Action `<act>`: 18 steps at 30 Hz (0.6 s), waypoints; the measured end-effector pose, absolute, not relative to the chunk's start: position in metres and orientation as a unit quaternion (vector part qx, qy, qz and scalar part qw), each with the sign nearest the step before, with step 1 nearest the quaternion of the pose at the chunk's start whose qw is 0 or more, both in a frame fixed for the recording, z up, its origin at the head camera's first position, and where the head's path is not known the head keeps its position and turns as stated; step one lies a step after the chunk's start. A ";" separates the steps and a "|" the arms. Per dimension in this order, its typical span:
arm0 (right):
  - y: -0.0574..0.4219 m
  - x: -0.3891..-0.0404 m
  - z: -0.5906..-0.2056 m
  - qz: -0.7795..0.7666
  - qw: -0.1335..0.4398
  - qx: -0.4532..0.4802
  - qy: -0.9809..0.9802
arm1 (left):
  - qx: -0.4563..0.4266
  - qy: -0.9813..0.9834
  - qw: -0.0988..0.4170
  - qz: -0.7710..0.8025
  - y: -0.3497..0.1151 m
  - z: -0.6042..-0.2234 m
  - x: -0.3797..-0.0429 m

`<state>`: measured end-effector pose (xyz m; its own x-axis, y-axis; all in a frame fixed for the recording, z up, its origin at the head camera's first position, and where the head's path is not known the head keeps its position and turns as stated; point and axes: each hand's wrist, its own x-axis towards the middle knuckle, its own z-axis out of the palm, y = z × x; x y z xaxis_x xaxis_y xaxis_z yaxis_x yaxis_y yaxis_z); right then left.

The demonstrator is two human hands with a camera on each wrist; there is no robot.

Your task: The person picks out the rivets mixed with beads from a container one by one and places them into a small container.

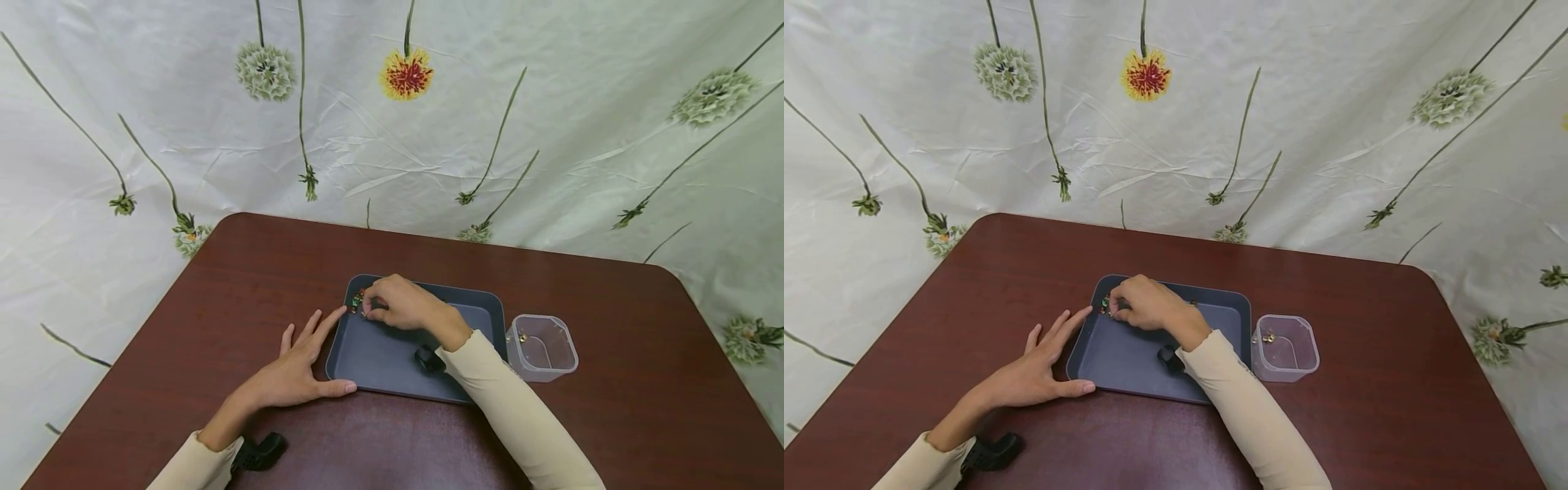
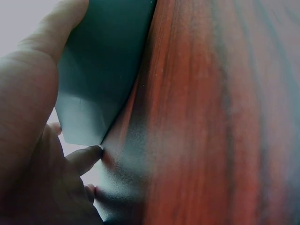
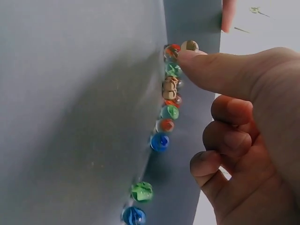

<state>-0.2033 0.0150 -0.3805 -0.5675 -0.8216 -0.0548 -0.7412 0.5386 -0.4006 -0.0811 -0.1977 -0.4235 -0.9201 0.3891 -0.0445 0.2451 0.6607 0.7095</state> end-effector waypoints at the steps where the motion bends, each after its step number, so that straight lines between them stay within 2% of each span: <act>1: 0.017 -0.203 -0.380 -0.170 0.116 -0.450 0.869 | 0.175 0.906 0.097 0.374 -0.198 -0.424 -0.081; 18: 0.048 -0.190 -0.359 -0.225 0.074 -0.413 0.880 | 0.170 0.909 0.093 0.368 -0.199 -0.424 -0.079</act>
